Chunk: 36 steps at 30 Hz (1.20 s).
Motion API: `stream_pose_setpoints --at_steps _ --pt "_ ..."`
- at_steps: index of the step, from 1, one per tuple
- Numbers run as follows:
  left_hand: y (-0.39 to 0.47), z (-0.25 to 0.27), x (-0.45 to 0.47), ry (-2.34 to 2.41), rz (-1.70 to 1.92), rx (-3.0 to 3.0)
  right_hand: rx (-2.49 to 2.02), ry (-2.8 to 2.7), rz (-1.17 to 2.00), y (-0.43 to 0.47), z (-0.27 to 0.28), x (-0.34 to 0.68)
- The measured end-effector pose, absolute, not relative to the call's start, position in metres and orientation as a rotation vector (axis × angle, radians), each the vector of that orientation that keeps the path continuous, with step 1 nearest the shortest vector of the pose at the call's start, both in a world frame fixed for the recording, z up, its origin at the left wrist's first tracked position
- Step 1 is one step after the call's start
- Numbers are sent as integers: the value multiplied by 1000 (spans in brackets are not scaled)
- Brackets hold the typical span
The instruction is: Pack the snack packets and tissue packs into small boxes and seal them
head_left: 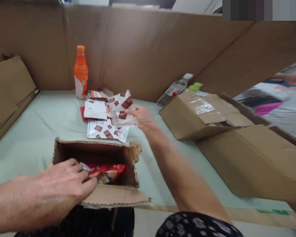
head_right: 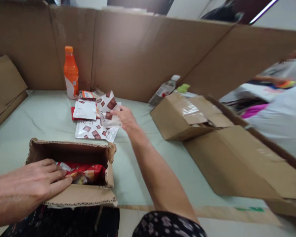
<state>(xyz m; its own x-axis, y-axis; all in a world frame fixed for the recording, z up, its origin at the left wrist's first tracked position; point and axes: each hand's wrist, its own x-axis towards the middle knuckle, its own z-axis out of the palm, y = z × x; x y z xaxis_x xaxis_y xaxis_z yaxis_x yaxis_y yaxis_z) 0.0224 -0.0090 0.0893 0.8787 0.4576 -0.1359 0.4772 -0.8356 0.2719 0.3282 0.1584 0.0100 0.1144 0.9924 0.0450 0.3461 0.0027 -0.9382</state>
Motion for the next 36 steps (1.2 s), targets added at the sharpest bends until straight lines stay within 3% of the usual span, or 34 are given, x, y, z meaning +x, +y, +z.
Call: stream_pose_setpoints --at_steps 3,8,11,18,26,32,36 --pt "-9 94 21 677 -135 2753 -1281 -1387 874 98 51 348" --pt "-15 89 17 689 -32 2789 -1104 -1633 307 -3 98 340" --pt "-20 74 17 715 66 2831 -1012 -2075 318 -24 97 310" --pt "-25 50 18 734 58 2902 -1328 -2960 489 23 87 239" --pt "-24 67 16 962 190 2763 -906 -2979 1022 44 56 232" --pt "-15 56 9 838 86 2660 -1082 -2493 836 58 111 278" --pt "-13 53 8 858 44 2661 -1420 -2409 436 146 68 275"
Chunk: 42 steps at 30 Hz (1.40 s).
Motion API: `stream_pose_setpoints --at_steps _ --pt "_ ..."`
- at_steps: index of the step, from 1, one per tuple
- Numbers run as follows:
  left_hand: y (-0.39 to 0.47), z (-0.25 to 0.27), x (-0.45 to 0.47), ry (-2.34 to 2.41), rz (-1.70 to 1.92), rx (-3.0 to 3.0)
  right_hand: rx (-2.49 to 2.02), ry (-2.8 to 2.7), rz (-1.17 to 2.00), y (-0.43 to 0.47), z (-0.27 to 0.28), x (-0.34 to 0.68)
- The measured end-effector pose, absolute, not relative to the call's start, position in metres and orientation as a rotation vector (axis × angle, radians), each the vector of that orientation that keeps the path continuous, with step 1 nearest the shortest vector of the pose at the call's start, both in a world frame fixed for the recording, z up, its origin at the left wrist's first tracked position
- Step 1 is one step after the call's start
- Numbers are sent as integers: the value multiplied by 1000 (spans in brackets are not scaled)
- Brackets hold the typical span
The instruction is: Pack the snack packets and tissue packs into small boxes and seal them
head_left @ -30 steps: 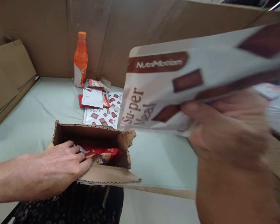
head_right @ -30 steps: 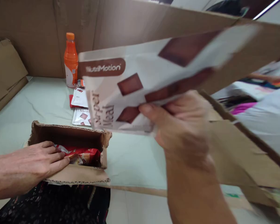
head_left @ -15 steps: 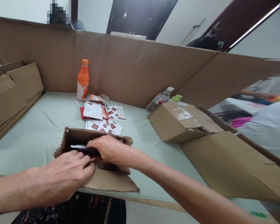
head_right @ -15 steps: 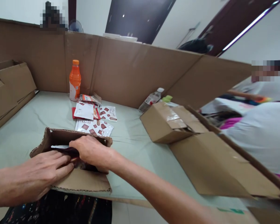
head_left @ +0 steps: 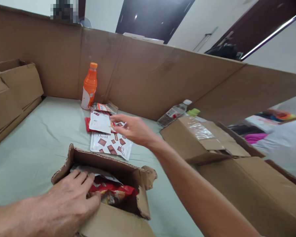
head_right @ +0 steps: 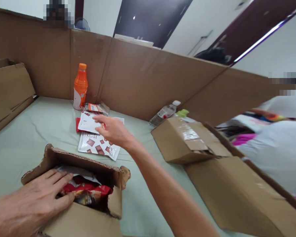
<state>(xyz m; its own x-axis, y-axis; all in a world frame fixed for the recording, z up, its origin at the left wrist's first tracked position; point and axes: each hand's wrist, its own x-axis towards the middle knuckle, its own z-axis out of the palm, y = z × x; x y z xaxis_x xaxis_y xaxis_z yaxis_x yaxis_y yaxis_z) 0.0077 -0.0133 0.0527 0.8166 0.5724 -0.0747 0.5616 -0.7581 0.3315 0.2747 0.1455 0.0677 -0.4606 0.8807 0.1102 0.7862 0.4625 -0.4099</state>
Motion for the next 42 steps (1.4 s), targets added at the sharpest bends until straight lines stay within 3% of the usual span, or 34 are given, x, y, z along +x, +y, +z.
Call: stream_pose_setpoints --at_steps 6,15,19,29,35,42 --pt "-9 59 8 828 -107 2758 -1704 -2623 286 237 -26 241" --pt "-13 46 3 862 -122 2681 -1640 -2551 340 161 -11 329" --pt "-17 32 -2 949 -4 2681 -1815 -2375 421 146 -15 360" --pt "-14 50 7 933 17 2711 -1840 -2406 523 148 -45 281" --pt "-12 46 7 915 49 2711 -1868 -2376 573 127 0 302" --pt "-11 36 4 872 126 2739 -1293 -1542 -105 21 102 332"
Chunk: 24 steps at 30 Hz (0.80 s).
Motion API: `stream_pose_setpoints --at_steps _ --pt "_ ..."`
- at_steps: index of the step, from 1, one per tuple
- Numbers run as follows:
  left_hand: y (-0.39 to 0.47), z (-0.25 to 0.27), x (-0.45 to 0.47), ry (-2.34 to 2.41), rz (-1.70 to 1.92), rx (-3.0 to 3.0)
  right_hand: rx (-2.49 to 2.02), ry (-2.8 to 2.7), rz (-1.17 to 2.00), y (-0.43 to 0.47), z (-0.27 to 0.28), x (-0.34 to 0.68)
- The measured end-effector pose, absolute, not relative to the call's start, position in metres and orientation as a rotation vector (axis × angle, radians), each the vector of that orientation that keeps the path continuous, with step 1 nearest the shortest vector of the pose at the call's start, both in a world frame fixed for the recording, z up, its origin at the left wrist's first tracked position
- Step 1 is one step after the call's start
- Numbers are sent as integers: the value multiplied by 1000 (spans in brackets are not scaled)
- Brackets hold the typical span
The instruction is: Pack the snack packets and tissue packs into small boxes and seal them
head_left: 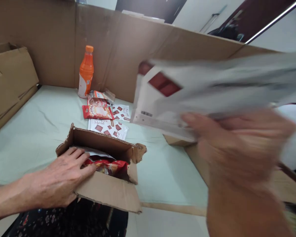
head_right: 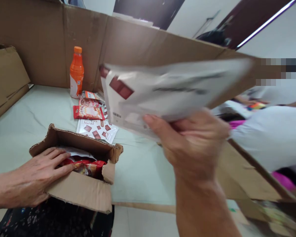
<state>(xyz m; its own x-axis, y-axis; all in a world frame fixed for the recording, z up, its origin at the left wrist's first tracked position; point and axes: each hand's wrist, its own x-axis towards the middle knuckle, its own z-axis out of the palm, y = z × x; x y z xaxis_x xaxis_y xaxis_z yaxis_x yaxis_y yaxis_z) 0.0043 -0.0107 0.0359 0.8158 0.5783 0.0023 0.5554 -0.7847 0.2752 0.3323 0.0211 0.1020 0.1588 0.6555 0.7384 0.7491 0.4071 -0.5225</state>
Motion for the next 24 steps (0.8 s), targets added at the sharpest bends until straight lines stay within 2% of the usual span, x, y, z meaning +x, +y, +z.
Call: stream_pose_setpoints --at_steps 3,6,8,11,15,21,24 --pt "-11 31 3 859 153 2755 -1153 -1733 -431 -13 110 310" --pt "-12 31 6 840 217 2761 -924 -2242 -444 -14 92 281" --pt "-12 32 7 828 243 2758 -987 -2569 -315 -1 75 263" --pt "-12 33 8 843 209 2764 -1375 -2984 25 25 60 243" --pt "-12 33 7 851 166 2789 -1496 -3142 560 53 63 230" --pt "-10 32 6 851 158 2770 -1428 -3129 840 64 51 223" --pt "-12 36 6 845 179 2738 -1380 -3018 793 58 44 228"
